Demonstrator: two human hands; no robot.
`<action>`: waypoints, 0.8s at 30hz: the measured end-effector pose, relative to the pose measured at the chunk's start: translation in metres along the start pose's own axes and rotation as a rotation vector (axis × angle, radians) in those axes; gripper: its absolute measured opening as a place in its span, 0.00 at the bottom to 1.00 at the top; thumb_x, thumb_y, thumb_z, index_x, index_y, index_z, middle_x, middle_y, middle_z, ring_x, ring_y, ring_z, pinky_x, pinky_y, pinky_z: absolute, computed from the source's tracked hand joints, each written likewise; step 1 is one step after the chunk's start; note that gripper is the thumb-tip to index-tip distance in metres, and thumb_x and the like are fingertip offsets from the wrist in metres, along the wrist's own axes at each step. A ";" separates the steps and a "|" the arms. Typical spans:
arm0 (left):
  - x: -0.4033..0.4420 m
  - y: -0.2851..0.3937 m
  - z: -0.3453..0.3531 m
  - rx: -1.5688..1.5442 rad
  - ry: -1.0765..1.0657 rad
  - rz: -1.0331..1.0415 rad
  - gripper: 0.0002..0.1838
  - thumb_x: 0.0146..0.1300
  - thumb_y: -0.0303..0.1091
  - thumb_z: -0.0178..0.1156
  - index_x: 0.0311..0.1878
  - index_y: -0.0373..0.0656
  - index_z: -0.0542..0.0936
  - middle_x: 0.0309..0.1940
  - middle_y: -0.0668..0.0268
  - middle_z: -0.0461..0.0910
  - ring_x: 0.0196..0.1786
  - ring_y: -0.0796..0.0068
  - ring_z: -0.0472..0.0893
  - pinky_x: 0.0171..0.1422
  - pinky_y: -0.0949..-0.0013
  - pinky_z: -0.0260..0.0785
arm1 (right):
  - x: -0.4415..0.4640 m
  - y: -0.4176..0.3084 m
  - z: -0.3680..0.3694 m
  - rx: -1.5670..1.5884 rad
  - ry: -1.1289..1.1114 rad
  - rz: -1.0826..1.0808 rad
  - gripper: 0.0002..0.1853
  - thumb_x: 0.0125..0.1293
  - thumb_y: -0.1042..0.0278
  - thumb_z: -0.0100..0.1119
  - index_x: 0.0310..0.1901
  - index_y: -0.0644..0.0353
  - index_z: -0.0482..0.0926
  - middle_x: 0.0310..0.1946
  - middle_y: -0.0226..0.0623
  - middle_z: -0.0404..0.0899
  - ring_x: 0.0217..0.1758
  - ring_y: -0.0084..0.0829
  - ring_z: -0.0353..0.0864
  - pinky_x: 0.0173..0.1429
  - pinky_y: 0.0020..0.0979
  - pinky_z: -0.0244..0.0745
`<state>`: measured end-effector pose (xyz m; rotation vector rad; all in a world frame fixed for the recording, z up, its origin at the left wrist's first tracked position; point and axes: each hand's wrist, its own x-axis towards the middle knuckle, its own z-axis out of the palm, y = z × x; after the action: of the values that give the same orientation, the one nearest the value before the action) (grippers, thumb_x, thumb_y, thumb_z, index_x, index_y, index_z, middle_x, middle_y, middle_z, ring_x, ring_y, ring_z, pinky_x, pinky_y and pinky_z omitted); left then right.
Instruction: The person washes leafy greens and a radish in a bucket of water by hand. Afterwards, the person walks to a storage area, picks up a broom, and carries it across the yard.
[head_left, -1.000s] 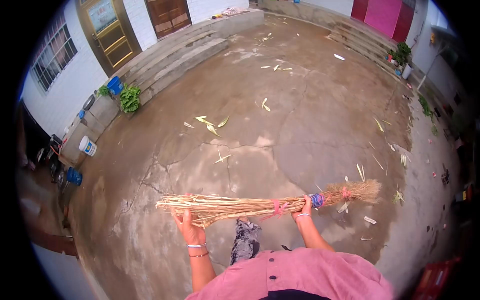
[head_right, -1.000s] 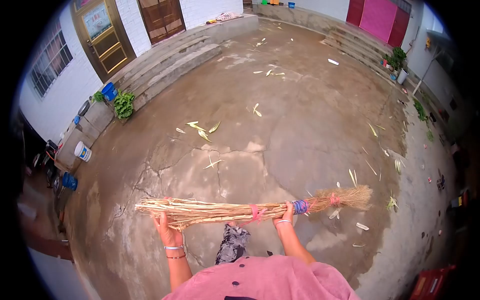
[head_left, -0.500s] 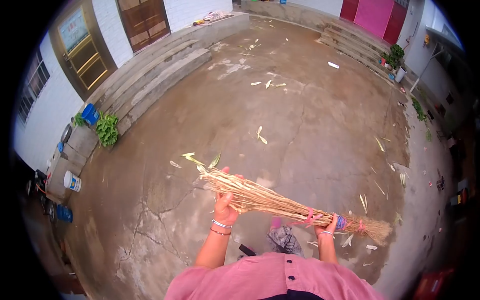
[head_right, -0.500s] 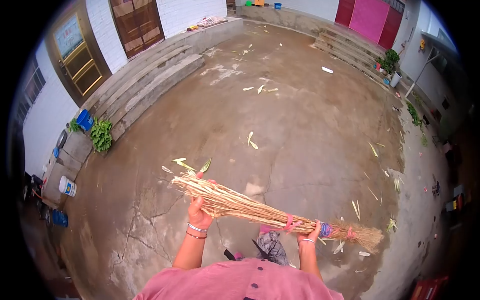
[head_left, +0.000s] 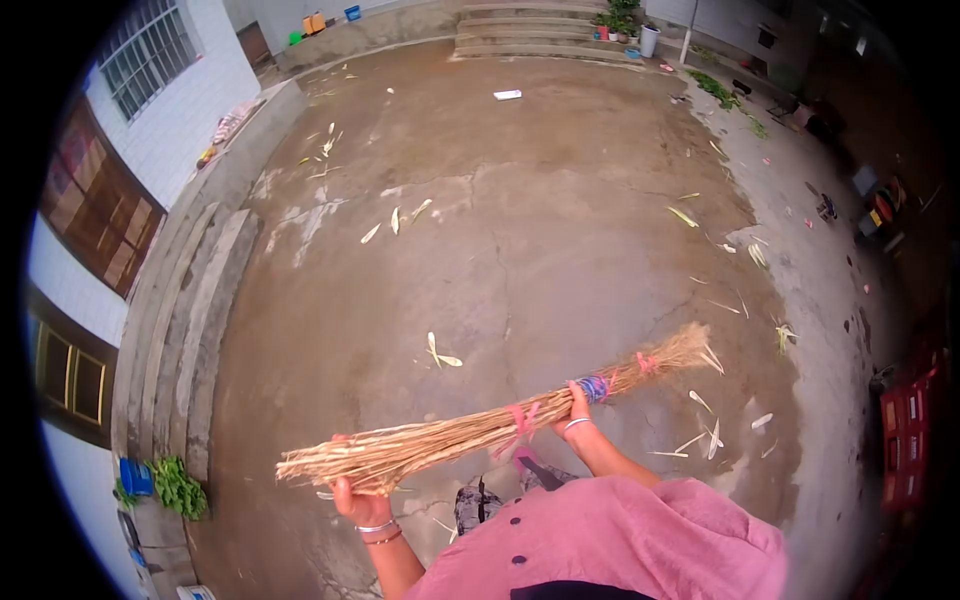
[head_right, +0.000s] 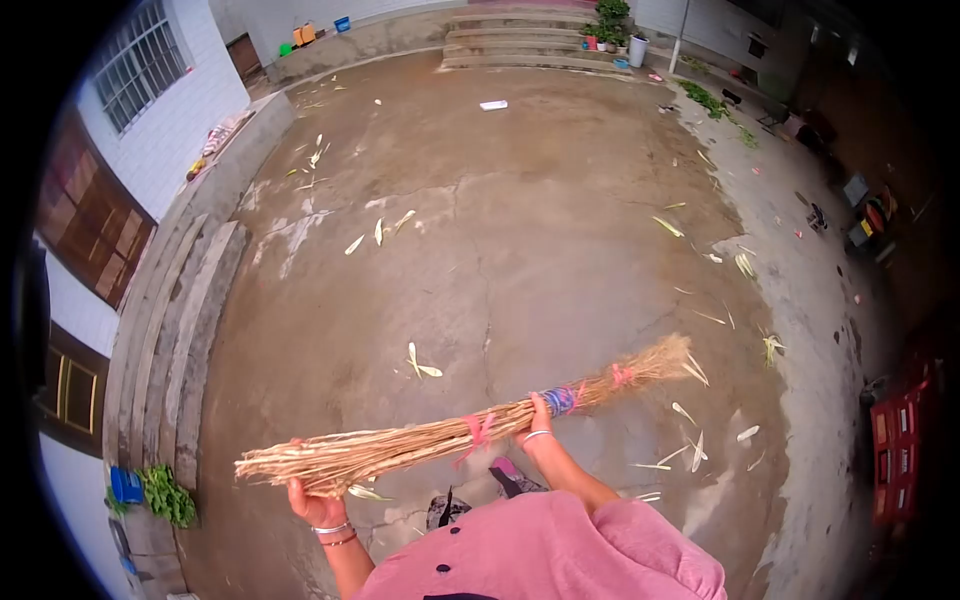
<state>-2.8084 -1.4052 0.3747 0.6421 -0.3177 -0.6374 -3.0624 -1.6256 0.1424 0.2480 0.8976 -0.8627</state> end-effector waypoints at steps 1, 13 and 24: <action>0.021 0.003 -0.002 -0.007 -0.032 0.026 0.33 0.50 0.37 0.59 0.60 0.41 0.63 0.58 0.60 0.64 0.60 0.62 0.66 0.64 0.54 0.62 | 0.008 0.006 0.028 0.006 0.002 -0.008 0.22 0.55 0.49 0.57 0.44 0.56 0.70 0.45 0.41 0.74 0.49 0.41 0.72 0.59 0.47 0.64; 0.337 -0.052 -0.030 -0.098 -0.122 0.050 0.31 0.47 0.36 0.62 0.57 0.42 0.66 0.54 0.58 0.68 0.60 0.60 0.65 0.68 0.52 0.55 | 0.187 0.020 0.265 -0.064 -0.052 -0.059 0.23 0.57 0.46 0.54 0.47 0.55 0.70 0.45 0.40 0.73 0.49 0.42 0.72 0.58 0.47 0.65; 0.583 -0.151 0.049 -0.171 -0.380 -0.247 0.33 0.49 0.36 0.62 0.60 0.45 0.62 0.53 0.61 0.68 0.58 0.63 0.67 0.66 0.53 0.58 | 0.267 -0.032 0.362 0.244 0.101 -0.307 0.23 0.58 0.47 0.54 0.46 0.57 0.70 0.46 0.42 0.73 0.50 0.42 0.71 0.58 0.47 0.66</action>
<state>-2.4525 -1.8936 0.3633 0.3950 -0.5354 -1.0161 -2.7890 -1.9834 0.1667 0.3742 0.9376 -1.2566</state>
